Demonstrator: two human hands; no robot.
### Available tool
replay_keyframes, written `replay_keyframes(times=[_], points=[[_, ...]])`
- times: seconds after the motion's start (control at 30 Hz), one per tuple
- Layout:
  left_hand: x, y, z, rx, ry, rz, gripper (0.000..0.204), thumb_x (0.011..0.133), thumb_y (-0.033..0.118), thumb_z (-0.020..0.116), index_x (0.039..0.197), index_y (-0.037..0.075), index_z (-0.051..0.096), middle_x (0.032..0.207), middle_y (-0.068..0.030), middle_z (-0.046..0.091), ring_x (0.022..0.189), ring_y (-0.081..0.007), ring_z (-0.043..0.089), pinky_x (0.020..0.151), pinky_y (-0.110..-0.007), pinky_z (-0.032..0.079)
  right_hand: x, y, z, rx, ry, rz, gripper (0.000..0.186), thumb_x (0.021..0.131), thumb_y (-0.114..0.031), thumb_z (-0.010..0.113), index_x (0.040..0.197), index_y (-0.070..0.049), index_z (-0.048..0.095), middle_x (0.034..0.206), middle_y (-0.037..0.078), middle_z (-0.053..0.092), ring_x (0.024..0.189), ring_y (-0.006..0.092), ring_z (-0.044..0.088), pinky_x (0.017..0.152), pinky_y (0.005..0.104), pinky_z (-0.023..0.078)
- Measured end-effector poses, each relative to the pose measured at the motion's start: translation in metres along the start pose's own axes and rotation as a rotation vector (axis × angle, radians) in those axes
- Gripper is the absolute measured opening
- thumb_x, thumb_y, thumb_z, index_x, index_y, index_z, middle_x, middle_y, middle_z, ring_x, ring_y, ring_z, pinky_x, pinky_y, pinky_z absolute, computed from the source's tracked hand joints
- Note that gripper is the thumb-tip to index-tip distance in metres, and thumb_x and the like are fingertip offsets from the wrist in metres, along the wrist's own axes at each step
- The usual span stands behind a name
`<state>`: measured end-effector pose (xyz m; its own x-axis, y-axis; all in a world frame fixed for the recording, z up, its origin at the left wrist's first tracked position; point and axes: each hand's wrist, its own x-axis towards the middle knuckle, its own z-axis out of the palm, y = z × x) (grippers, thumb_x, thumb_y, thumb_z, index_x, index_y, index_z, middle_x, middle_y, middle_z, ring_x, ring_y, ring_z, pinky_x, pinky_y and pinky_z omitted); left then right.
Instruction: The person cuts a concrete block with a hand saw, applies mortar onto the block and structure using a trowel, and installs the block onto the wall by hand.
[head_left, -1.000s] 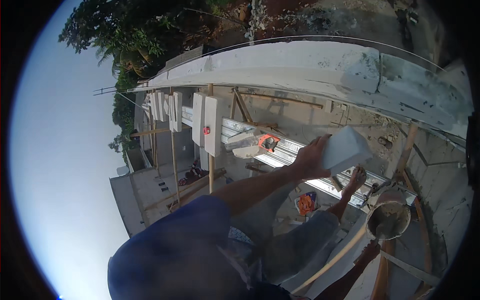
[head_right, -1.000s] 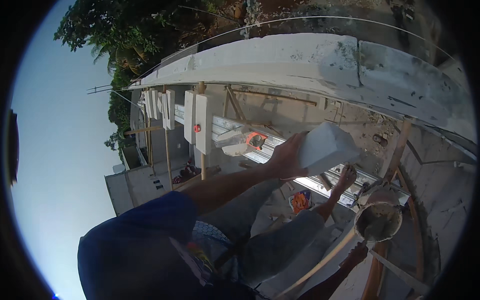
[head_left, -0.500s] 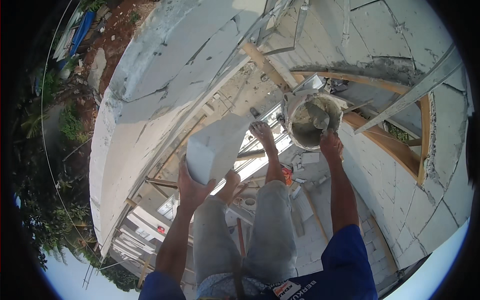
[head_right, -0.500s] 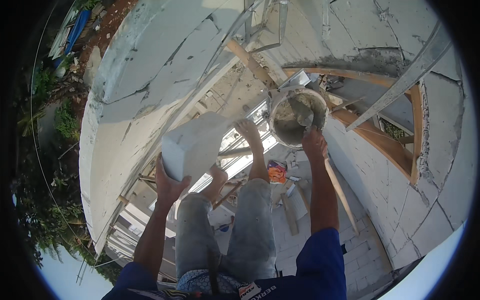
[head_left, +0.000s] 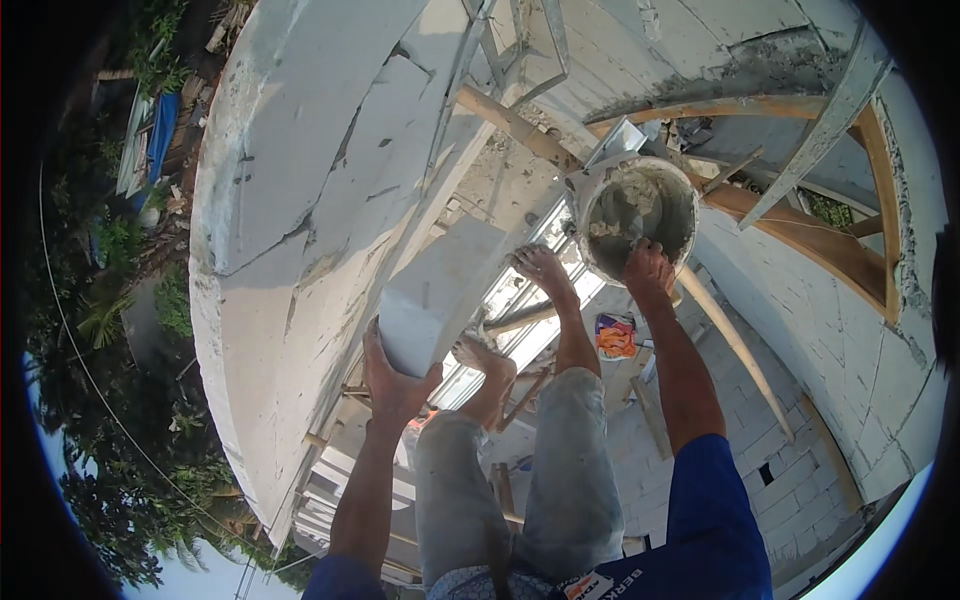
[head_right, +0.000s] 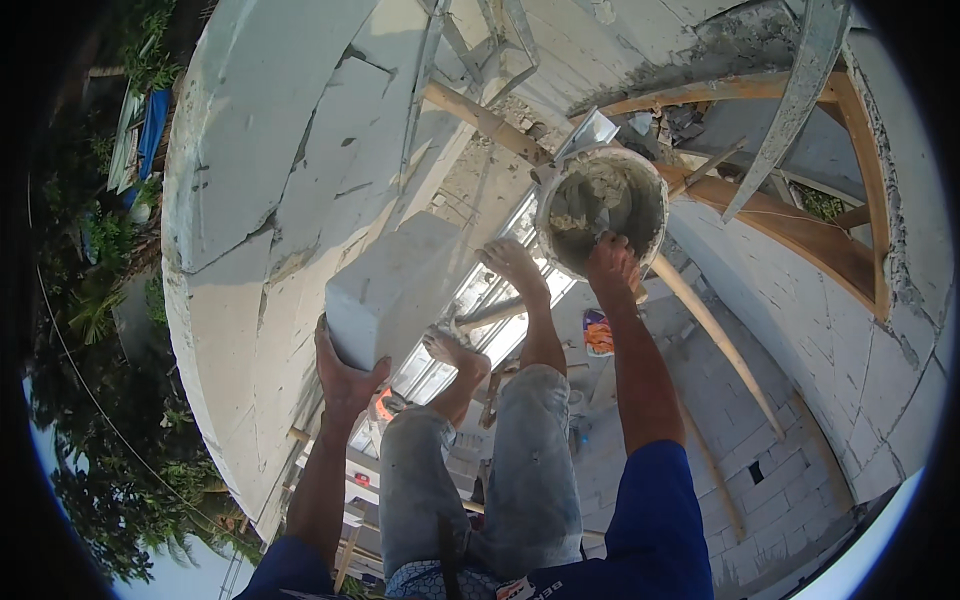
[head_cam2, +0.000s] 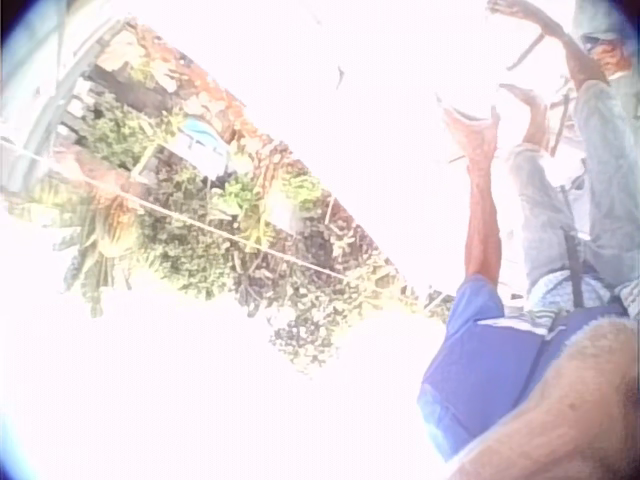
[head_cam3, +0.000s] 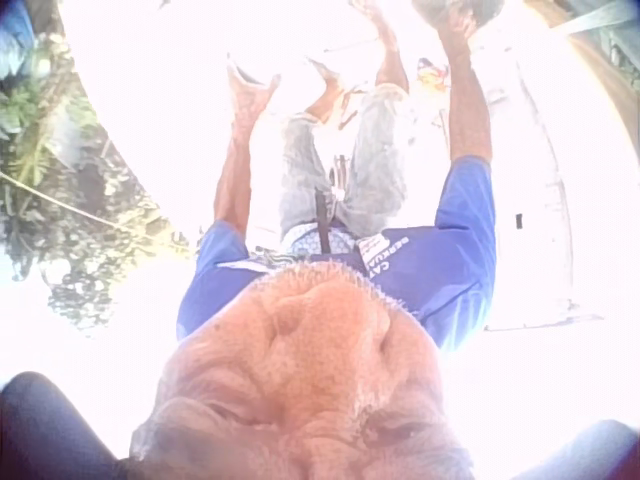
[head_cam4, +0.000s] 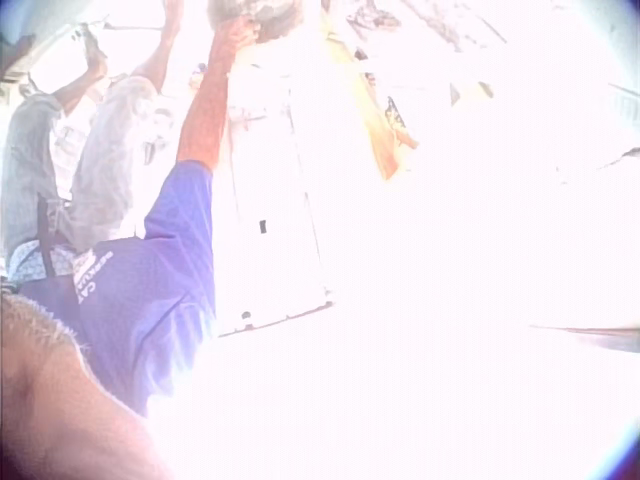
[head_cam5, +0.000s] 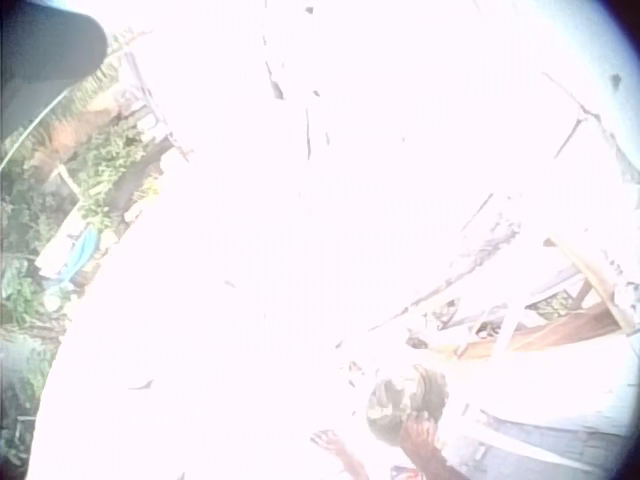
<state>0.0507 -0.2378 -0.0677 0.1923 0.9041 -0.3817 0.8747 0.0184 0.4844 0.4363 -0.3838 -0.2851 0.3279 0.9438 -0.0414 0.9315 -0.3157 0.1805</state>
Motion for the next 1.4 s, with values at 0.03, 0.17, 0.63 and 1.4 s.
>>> replay_keyframes(times=[0.03,0.17,0.63,1.4], points=[[0.001,-0.002,0.000,0.025,0.005,0.003,0.100,0.056,0.019,0.081,0.136,-0.006,0.028,0.118,-0.0252,0.048,0.108,-0.0429,0.051,0.091,-0.052,0.044,0.000,-0.003,0.001,-0.015,0.042,0.014,0.031,0.080,-0.017,0.061,0.108,-0.002,0.059,0.095,0.012,0.058,0.080,0.0268,0.060,0.065,0.0434,0.052],[0.002,-0.007,-0.005,0.085,0.044,0.235,0.094,0.055,0.018,0.081,0.132,-0.004,0.032,0.112,-0.0241,0.049,0.101,-0.0428,0.053,0.080,-0.053,0.048,0.004,-0.007,-0.004,0.146,0.073,0.020,0.033,0.076,-0.022,0.064,0.104,-0.004,0.060,0.095,0.013,0.063,0.078,0.0314,0.061,0.067,0.0458,0.053],[0.029,0.009,-0.018,-0.251,-0.058,-0.164,0.090,0.060,0.014,0.077,0.135,-0.004,0.030,0.120,-0.0198,0.050,0.107,-0.0353,0.056,0.088,-0.048,0.048,0.009,0.031,-0.045,0.849,-0.597,0.387,0.031,0.076,-0.024,0.069,0.095,0.000,0.065,0.082,0.021,0.067,0.082,0.0384,0.066,0.074,0.0455,0.050],[0.008,-0.047,0.024,-1.589,-0.356,-0.695,0.072,0.076,0.035,0.065,0.135,0.002,0.040,0.123,-0.0152,0.054,0.112,-0.0296,0.057,0.091,-0.044,0.051,-0.019,0.059,-0.069,1.270,-0.644,0.762,0.034,0.080,-0.014,0.071,0.112,-0.003,0.064,0.090,0.006,0.068,0.071,0.0118,0.060,0.063,0.0282,0.049]])
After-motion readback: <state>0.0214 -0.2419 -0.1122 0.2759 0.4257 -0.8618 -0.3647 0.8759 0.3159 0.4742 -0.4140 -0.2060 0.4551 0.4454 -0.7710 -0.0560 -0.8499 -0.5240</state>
